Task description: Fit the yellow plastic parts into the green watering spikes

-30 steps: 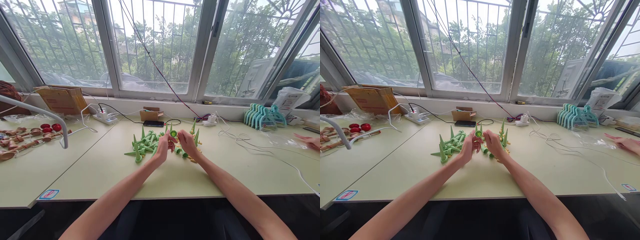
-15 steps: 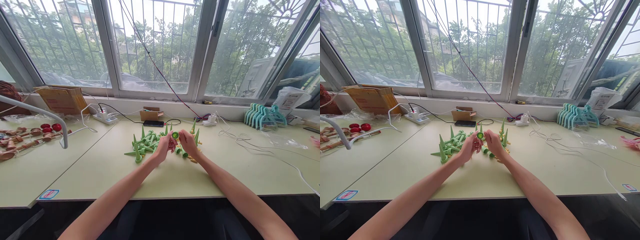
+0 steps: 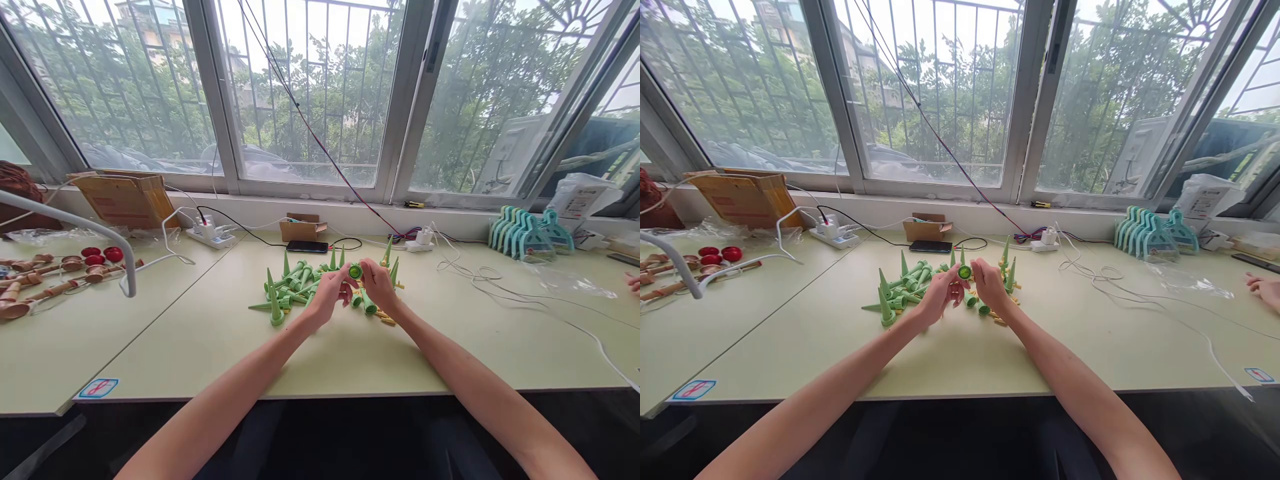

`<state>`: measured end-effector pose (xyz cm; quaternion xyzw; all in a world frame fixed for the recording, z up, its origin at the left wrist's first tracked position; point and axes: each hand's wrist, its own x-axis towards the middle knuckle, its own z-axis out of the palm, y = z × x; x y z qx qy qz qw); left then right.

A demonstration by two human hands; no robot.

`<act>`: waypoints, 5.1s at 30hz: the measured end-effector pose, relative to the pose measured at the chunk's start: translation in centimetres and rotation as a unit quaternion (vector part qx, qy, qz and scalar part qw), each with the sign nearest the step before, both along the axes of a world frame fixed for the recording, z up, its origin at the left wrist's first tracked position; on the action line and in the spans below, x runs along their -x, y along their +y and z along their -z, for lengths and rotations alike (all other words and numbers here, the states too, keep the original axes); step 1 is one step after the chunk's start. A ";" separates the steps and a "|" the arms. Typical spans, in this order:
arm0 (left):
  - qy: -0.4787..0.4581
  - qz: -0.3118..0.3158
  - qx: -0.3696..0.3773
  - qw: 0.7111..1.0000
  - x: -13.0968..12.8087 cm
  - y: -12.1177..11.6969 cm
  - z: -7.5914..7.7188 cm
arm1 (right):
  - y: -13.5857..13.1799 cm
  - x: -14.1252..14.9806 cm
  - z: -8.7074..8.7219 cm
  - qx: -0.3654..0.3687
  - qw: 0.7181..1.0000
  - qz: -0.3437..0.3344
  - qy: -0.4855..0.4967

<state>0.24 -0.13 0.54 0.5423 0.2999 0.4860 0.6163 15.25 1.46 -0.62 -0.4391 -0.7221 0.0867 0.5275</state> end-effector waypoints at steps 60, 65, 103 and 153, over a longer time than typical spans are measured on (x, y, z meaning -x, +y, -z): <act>0.213 -0.107 -0.197 0.951 -0.3 -1.7 -1.1 | 0.2 -0.3 -0.2 0.009 1.000 0.010 -0.008; 0.207 -0.107 -0.199 0.952 -0.3 -1.7 -1.0 | 0.1 -0.2 -0.4 0.002 1.000 0.008 -0.002; 0.222 -0.137 -0.263 0.929 -0.4 -0.8 0.5 | 0.1 -0.3 -0.5 0.002 1.000 -0.008 0.000; 0.163 -0.101 -0.167 0.967 -0.8 -0.7 0.3 | 0.5 0.0 0.1 -0.006 1.000 0.009 0.002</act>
